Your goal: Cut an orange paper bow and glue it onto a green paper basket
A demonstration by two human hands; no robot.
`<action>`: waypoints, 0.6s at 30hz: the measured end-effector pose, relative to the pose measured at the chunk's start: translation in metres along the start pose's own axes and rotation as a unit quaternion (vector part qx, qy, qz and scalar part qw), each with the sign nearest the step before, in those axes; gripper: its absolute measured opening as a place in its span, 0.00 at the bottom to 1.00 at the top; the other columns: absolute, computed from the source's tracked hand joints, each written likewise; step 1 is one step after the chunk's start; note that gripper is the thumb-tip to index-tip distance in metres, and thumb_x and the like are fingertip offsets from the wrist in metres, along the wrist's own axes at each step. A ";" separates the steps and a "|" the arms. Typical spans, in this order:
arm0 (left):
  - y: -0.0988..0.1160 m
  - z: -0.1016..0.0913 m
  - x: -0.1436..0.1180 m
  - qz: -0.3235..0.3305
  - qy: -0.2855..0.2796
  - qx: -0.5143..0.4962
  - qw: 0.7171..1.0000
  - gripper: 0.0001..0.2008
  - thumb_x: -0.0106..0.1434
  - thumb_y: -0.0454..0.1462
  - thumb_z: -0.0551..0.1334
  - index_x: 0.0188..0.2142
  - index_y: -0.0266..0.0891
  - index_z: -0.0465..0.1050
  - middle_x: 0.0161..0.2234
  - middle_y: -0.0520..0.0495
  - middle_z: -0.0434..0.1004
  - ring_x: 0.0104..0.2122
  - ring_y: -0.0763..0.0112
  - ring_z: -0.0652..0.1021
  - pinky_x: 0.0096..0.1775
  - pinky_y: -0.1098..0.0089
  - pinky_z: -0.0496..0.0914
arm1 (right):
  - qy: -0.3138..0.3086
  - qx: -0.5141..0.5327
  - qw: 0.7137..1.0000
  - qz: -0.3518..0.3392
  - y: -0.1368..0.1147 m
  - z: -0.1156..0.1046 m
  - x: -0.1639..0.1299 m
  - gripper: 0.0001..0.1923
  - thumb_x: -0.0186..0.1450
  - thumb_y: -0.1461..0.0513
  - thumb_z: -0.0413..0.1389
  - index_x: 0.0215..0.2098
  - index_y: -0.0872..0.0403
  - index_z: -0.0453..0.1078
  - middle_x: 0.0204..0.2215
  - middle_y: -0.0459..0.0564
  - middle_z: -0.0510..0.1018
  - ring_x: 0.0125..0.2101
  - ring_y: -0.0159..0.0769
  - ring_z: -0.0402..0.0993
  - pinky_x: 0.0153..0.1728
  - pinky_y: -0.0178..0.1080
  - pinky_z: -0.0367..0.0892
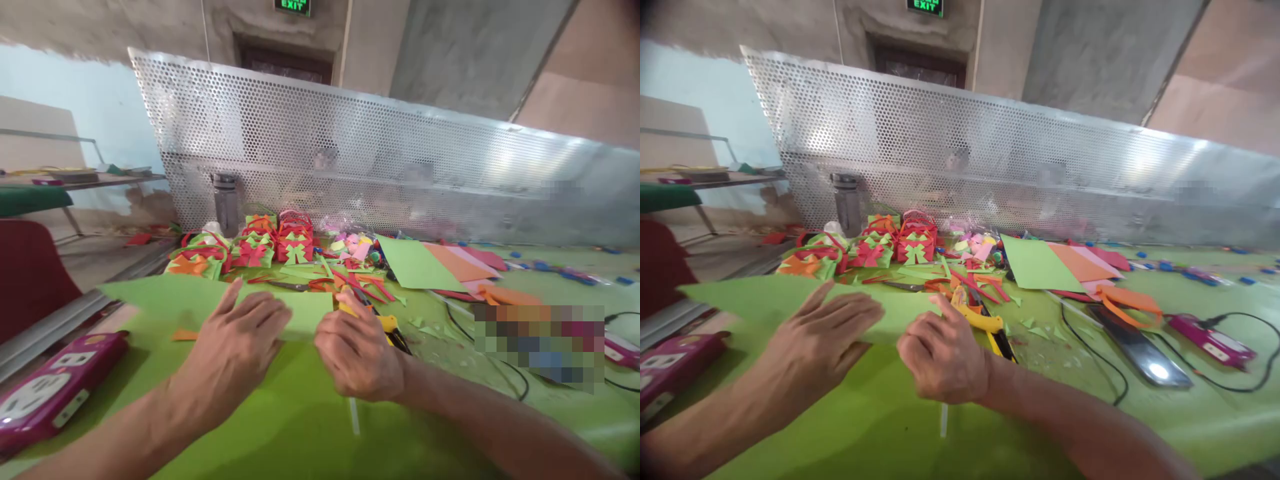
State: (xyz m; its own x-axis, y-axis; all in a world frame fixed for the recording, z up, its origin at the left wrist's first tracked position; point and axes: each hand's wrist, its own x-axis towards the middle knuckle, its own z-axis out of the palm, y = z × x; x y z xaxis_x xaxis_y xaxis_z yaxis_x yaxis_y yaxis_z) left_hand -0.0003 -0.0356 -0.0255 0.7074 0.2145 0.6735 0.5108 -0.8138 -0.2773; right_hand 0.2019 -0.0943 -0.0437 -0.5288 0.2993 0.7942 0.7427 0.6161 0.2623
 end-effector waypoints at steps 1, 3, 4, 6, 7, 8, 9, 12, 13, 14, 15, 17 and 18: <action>-0.004 0.007 0.001 -0.004 -0.016 -0.002 1.000 0.16 0.66 0.30 0.47 0.35 0.40 0.73 0.35 0.46 0.82 0.35 0.61 0.80 0.55 0.48 0.61 | -0.012 -0.001 1.000 0.000 0.000 0.001 0.000 0.10 0.64 0.71 0.48 0.31 0.53 0.66 0.26 0.47 0.78 0.29 0.33 0.73 0.46 0.46 0.66; -0.017 0.013 0.005 -0.021 -0.031 0.002 0.999 0.18 0.65 0.29 0.47 0.30 0.39 0.73 0.30 0.47 0.81 0.28 0.64 0.79 0.51 0.50 0.66 | -0.032 -0.014 0.999 0.019 0.008 -0.002 0.003 0.07 0.68 0.67 0.49 0.35 0.54 0.68 0.31 0.50 0.79 0.34 0.36 0.74 0.45 0.46 0.66; -0.025 0.012 0.007 -0.034 -0.023 0.004 0.999 0.17 0.65 0.30 0.48 0.30 0.39 0.74 0.30 0.46 0.82 0.28 0.64 0.79 0.48 0.52 0.68 | -0.042 -0.023 0.998 0.039 0.015 -0.004 0.005 0.05 0.69 0.64 0.50 0.38 0.55 0.68 0.33 0.51 0.80 0.36 0.38 0.75 0.44 0.45 0.66; -0.038 0.007 0.012 -0.073 0.013 -0.003 0.997 0.14 0.66 0.32 0.51 0.33 0.37 0.75 0.32 0.45 0.82 0.29 0.64 0.79 0.44 0.58 0.71 | -0.086 -0.044 0.990 0.106 0.034 -0.012 0.006 0.08 0.69 0.59 0.53 0.42 0.56 0.69 0.36 0.53 0.80 0.38 0.39 0.75 0.42 0.44 0.67; -0.044 0.004 0.014 -0.099 0.044 -0.010 0.994 0.13 0.66 0.35 0.52 0.34 0.37 0.75 0.32 0.45 0.82 0.31 0.64 0.79 0.42 0.61 0.72 | -0.110 -0.056 0.981 0.148 0.043 -0.016 0.005 0.08 0.69 0.59 0.54 0.41 0.55 0.69 0.36 0.53 0.80 0.38 0.39 0.75 0.42 0.43 0.67; -0.049 0.002 0.015 -0.127 0.073 -0.015 0.989 0.12 0.66 0.36 0.54 0.35 0.38 0.76 0.32 0.47 0.82 0.32 0.65 0.80 0.42 0.64 0.72 | -0.155 -0.077 0.964 0.201 0.052 -0.019 0.002 0.07 0.68 0.59 0.55 0.41 0.54 0.70 0.37 0.53 0.80 0.38 0.40 0.75 0.42 0.43 0.66; -0.052 0.001 0.015 -0.155 0.102 -0.019 0.982 0.11 0.66 0.37 0.55 0.35 0.38 0.76 0.33 0.48 0.82 0.33 0.66 0.80 0.42 0.67 0.72 | -0.203 -0.099 0.940 0.254 0.059 -0.022 -0.002 0.06 0.67 0.59 0.56 0.39 0.53 0.70 0.35 0.52 0.80 0.37 0.40 0.75 0.39 0.41 0.66; -0.057 0.004 0.011 -0.209 0.147 -0.029 0.966 0.10 0.64 0.38 0.57 0.36 0.39 0.77 0.34 0.51 0.83 0.33 0.70 0.80 0.40 0.73 0.71 | -0.268 -0.101 0.917 0.279 0.068 -0.023 -0.024 0.03 0.65 0.62 0.57 0.33 0.52 0.70 0.28 0.47 0.79 0.29 0.37 0.75 0.30 0.36 0.64; -0.057 0.006 0.009 -0.221 0.149 -0.030 0.963 0.10 0.64 0.38 0.57 0.37 0.39 0.77 0.34 0.52 0.83 0.32 0.70 0.79 0.39 0.74 0.71 | -0.287 -0.099 0.913 0.274 0.067 -0.022 -0.033 0.04 0.64 0.62 0.58 0.31 0.52 0.70 0.27 0.46 0.78 0.28 0.37 0.75 0.28 0.36 0.63; -0.056 0.007 0.008 -0.233 0.154 -0.029 0.960 0.10 0.63 0.39 0.58 0.36 0.39 0.77 0.33 0.52 0.82 0.31 0.71 0.79 0.38 0.74 0.71 | -0.301 -0.098 0.909 0.269 0.065 -0.020 -0.041 0.03 0.63 0.63 0.59 0.30 0.52 0.70 0.27 0.47 0.78 0.29 0.38 0.75 0.28 0.36 0.63; -0.056 0.007 0.008 -0.246 0.159 -0.025 0.956 0.11 0.63 0.39 0.58 0.36 0.38 0.78 0.32 0.52 0.82 0.30 0.71 0.79 0.37 0.75 0.70 | -0.311 -0.099 0.907 0.266 0.064 -0.018 -0.050 0.02 0.62 0.63 0.60 0.33 0.52 0.70 0.30 0.48 0.78 0.32 0.40 0.75 0.30 0.37 0.64; -0.055 0.005 0.009 -0.275 0.175 -0.011 0.945 0.12 0.62 0.40 0.58 0.36 0.37 0.78 0.31 0.51 0.81 0.28 0.72 0.78 0.35 0.75 0.70 | -0.319 -0.104 0.904 0.265 0.063 -0.014 -0.064 0.07 0.61 0.62 0.60 0.38 0.52 0.70 0.35 0.51 0.78 0.37 0.43 0.75 0.34 0.39 0.66; -0.055 0.004 0.010 -0.286 0.183 -0.006 0.941 0.12 0.62 0.40 0.58 0.37 0.36 0.78 0.29 0.50 0.80 0.27 0.72 0.77 0.35 0.75 0.69 | -0.320 -0.107 0.903 0.266 0.064 -0.012 -0.070 0.09 0.60 0.62 0.60 0.39 0.52 0.69 0.38 0.52 0.78 0.39 0.44 0.75 0.35 0.40 0.66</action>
State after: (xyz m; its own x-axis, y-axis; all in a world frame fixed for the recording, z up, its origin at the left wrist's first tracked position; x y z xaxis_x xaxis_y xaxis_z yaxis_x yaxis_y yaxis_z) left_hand -0.0195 0.0133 -0.0058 0.1019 0.4208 0.9014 0.7496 -0.6281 0.2085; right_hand 0.2914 -0.0846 -0.0756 -0.1520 0.9135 0.3773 0.9878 0.1270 0.0904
